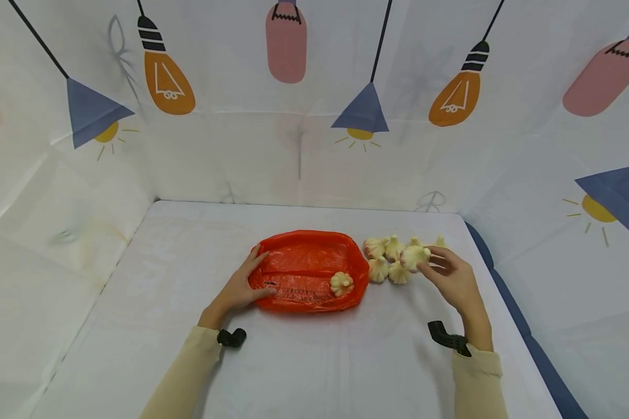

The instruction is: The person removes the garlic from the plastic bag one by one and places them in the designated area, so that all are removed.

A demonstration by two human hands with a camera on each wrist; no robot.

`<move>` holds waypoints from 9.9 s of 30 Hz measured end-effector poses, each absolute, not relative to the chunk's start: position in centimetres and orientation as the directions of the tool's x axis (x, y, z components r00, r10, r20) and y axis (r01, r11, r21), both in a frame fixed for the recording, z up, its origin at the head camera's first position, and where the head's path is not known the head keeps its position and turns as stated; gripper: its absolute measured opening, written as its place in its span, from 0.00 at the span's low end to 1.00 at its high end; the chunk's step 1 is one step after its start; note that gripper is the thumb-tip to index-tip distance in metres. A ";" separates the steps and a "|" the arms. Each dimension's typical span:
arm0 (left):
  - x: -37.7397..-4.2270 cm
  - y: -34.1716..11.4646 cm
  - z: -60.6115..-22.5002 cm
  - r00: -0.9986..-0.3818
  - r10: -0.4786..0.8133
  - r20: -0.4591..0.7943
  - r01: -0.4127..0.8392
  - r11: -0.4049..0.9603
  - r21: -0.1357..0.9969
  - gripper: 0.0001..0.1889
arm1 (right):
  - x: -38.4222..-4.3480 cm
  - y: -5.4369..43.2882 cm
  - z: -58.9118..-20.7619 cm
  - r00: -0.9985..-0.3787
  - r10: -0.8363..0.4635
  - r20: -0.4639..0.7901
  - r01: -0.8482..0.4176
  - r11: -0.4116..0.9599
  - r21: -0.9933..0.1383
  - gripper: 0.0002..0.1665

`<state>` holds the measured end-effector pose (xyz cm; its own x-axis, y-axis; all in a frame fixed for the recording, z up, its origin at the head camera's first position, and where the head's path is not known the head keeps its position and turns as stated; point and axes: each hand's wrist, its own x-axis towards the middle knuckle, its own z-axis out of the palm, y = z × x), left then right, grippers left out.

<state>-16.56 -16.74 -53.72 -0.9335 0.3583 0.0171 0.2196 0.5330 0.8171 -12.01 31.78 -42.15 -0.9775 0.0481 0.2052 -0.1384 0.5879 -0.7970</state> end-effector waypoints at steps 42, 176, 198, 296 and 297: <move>-16.3 -16.6 -53.3 -0.937 0.348 -0.015 0.181 0.525 0.832 0.53 | -11.7 36.4 -47.5 -0.974 0.220 0.061 0.074 0.558 -0.827 0.31; -16.5 -16.7 -53.6 -0.930 0.366 0.015 0.223 0.532 0.817 0.52 | -16.3 23.3 -40.1 -0.950 -0.307 0.062 -0.213 0.489 -0.846 0.42; -16.5 -17.0 -53.9 -0.933 0.359 0.029 0.220 0.502 0.836 0.53 | -18.9 18.9 -43.2 -0.847 -0.522 -0.099 -0.257 0.565 -0.784 0.27; -16.4 -16.9 -53.6 -0.936 0.353 0.003 0.199 0.519 0.831 0.54 | -21.8 11.3 -47.4 -0.634 -0.734 -0.244 -0.383 0.571 -0.726 0.22; -16.5 -16.9 -53.7 -0.936 0.353 0.003 0.199 0.519 0.831 0.54 | -21.8 11.3 -47.4 -0.634 -0.735 -0.241 -0.380 0.567 -0.731 0.22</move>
<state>-16.47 -16.94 -53.65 -0.9356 0.3531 0.0033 0.1990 0.5193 0.8311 -21.80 11.29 -47.44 -0.6339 -0.7350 -0.2409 -0.3802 0.5673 -0.7305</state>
